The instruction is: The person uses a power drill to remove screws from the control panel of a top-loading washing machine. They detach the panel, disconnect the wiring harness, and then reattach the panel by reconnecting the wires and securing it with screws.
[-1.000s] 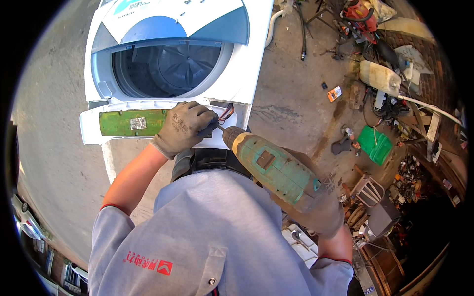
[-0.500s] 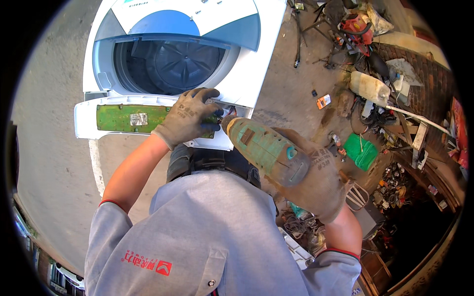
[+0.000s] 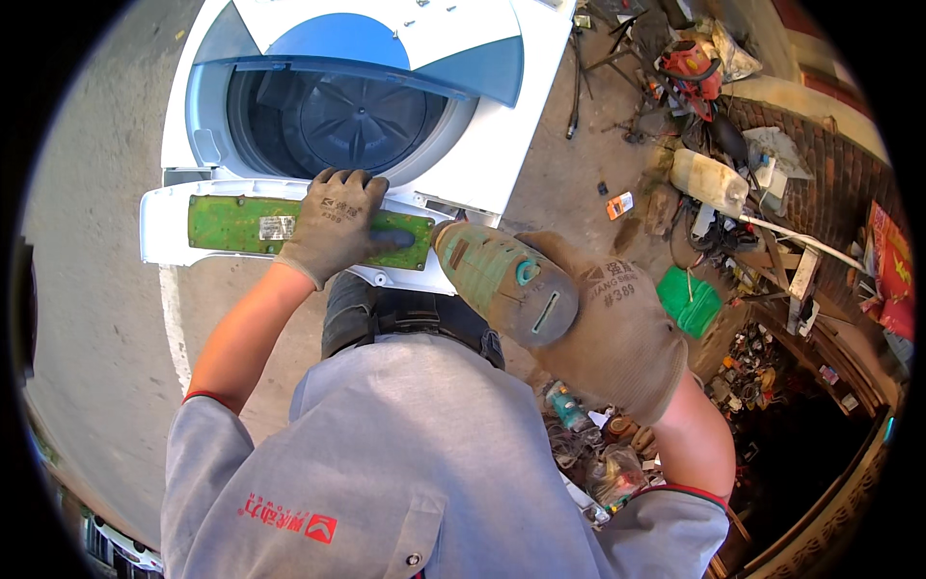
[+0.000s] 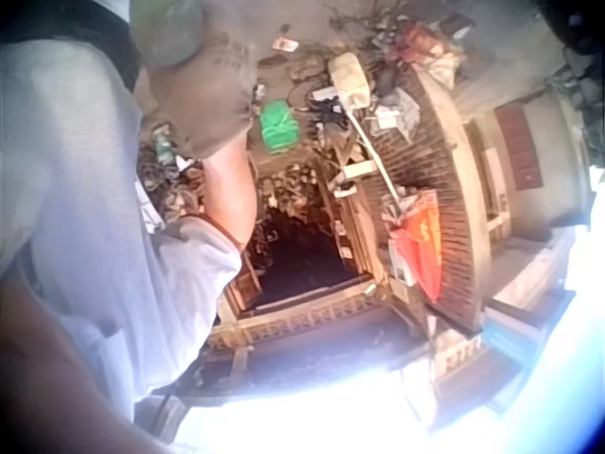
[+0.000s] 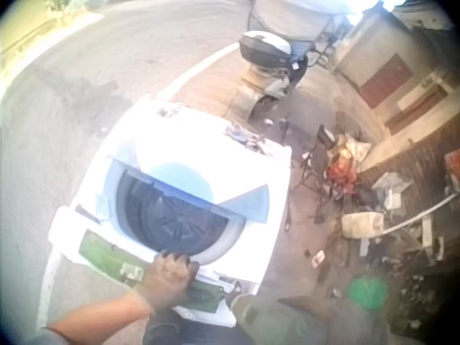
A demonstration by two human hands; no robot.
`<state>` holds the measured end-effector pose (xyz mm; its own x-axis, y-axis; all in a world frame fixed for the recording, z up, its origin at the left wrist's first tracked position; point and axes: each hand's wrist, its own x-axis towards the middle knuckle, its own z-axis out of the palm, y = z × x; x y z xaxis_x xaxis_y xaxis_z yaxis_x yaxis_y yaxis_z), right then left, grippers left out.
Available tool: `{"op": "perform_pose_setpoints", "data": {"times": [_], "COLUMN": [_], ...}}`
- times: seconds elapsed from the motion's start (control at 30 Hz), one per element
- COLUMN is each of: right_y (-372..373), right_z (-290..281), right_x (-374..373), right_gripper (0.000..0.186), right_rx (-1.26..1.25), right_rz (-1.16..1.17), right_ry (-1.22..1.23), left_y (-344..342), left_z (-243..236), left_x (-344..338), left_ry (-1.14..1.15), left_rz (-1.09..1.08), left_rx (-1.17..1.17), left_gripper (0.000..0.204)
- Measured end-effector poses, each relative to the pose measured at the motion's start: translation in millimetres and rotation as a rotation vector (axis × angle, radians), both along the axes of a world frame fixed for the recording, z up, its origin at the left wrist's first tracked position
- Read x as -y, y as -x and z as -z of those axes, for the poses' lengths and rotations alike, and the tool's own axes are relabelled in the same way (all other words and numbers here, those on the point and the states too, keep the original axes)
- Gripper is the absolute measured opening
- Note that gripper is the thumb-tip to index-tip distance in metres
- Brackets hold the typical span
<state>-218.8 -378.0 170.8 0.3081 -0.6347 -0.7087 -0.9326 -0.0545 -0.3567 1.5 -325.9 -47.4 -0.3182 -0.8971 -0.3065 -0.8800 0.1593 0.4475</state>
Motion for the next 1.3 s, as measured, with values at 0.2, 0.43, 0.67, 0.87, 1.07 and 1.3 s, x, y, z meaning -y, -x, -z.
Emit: {"op": "perform_pose_setpoints", "data": {"times": [0.2,0.43,0.67,0.87,1.07,1.3], "right_y": [2,2,-2,0,-3,7], "right_z": [7,9,4,8,6,10], "right_x": [-2,1,4,1,2,6], "right_gripper": [0.052,0.051,0.058,0.050,0.048,0.052], "right_rx": [0.107,0.113,0.041,0.077,0.099,0.093], "right_rz": [0.021,-0.044,-0.039,-0.082,-0.042,0.015], "right_ry": [0.046,0.067,-0.009,0.063,0.045,-0.023], "left_y": [-6,-8,-8,-8,-8,-5], "left_z": [6,9,3,5,5,2], "left_x": [-4,-5,-4,-4,-4,0], "left_ry": [0.027,0.041,0.001,-0.005,0.001,-0.026], "left_rz": [0.009,0.015,0.011,0.014,0.009,0.021], "left_rx": [-0.049,-0.059,-0.065,-0.054,-0.069,-0.042], "left_gripper": [0.070,0.072,0.074,0.074,0.072,0.070]}}
